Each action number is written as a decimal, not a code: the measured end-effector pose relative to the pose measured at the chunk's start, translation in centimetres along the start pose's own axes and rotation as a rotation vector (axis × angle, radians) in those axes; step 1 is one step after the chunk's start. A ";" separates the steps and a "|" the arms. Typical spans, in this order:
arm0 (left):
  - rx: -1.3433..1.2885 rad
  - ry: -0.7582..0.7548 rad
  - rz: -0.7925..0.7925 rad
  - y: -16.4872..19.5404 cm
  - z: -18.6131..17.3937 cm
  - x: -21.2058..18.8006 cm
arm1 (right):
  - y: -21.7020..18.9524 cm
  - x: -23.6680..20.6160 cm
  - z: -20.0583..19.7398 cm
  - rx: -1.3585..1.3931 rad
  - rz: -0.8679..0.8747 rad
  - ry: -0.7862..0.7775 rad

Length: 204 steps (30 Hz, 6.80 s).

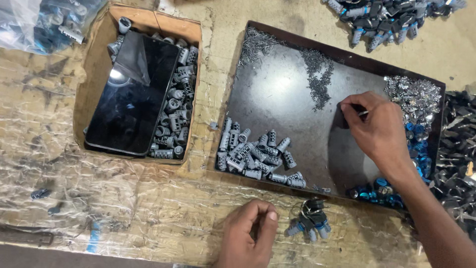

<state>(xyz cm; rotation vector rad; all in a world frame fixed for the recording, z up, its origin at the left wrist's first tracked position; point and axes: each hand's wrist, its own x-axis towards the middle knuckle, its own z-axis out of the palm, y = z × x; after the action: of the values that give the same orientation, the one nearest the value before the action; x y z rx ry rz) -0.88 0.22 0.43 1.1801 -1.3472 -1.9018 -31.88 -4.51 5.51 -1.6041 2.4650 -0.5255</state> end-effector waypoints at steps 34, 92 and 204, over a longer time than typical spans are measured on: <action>-0.073 -0.091 0.511 5.5 3.2 -3.5 | -5.0 -24.3 0.7 1.764 0.938 -0.243; -0.737 -0.258 -0.296 1.4 1.1 -3.6 | -9.5 -26.2 5.0 0.143 0.306 0.148; 0.294 -0.083 0.363 4.9 0.9 -2.5 | -9.8 -22.5 2.5 0.780 0.051 0.326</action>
<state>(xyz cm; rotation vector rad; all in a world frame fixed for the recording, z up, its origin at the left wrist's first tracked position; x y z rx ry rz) -0.79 0.84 5.94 0.9132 -1.7954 -1.5460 -13.34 11.83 5.47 -1.1826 2.0405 -1.5947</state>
